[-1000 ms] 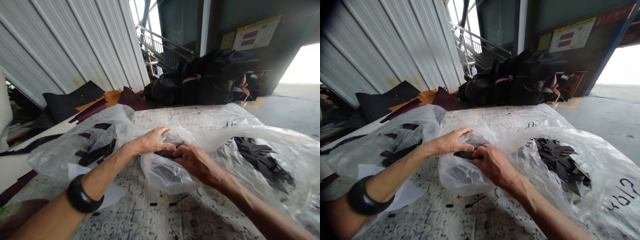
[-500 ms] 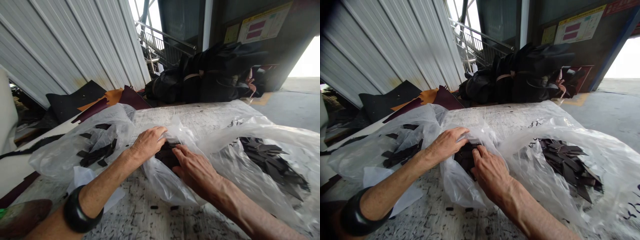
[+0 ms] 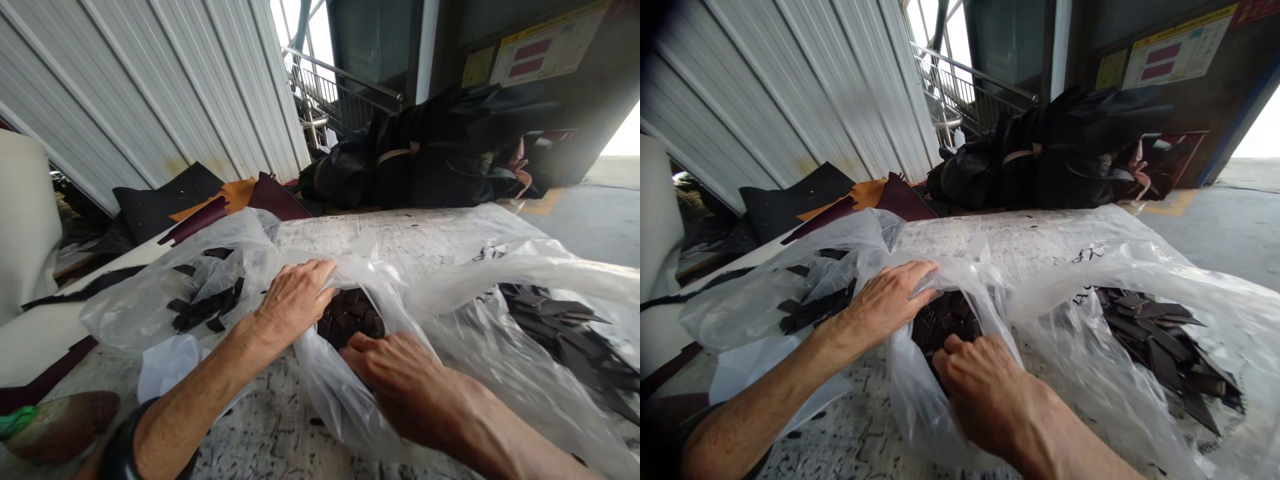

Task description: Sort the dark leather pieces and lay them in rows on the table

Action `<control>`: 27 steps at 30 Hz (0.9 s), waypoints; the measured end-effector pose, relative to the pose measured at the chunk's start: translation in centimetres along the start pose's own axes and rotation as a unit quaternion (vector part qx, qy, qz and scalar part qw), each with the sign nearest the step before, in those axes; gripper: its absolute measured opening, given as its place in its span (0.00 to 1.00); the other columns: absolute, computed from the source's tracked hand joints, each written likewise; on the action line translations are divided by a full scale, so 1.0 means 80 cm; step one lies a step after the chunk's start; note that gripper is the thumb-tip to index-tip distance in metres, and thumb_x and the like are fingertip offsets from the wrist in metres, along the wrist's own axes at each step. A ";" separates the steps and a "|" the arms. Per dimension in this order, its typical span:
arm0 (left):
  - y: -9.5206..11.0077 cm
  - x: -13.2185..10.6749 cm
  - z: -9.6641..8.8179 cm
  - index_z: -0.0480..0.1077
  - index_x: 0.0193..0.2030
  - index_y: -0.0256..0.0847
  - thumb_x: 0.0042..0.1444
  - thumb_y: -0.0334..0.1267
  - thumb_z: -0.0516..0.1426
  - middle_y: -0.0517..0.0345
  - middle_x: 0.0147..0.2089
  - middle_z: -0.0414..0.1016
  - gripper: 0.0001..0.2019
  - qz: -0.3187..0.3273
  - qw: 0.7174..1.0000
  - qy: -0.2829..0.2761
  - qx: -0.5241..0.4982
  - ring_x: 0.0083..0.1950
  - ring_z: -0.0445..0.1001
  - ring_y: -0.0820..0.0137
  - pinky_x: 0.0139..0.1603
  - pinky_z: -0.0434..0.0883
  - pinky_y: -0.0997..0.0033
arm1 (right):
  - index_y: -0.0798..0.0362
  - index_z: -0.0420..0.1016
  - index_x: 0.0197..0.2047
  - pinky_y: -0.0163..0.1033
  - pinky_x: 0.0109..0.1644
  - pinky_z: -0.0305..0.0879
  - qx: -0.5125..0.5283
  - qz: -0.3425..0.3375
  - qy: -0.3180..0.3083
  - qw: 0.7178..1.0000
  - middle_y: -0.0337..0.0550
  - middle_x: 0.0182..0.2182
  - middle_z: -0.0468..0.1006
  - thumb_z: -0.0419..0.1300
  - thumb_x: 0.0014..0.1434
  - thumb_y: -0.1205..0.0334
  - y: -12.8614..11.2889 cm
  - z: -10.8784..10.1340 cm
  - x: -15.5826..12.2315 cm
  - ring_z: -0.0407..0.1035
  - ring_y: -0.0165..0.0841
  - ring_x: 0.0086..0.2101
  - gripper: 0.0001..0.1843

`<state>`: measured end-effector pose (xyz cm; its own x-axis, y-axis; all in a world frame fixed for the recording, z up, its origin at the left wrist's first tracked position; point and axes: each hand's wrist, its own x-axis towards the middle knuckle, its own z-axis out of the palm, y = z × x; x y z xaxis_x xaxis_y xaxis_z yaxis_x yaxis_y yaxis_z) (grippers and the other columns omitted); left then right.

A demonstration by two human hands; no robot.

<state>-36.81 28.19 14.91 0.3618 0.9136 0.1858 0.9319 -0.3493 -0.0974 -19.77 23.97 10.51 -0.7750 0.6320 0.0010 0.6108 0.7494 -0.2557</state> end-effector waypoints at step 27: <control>0.008 -0.002 0.006 0.66 0.50 0.42 0.58 0.35 0.54 0.55 0.49 0.76 0.13 -0.018 0.999 0.030 -0.018 0.49 0.74 0.62 0.49 0.69 0.62 | 0.56 0.64 0.55 0.40 0.28 0.66 0.050 0.010 -0.012 0.999 0.47 0.42 0.76 0.51 0.53 0.74 0.001 0.005 0.009 0.75 0.40 0.33 0.25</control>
<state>-36.30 27.96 14.32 0.3280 0.9119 0.2468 0.9442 -0.3250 -0.0538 -20.34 24.39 10.14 -0.7666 0.6415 -0.0278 0.6084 0.7119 -0.3506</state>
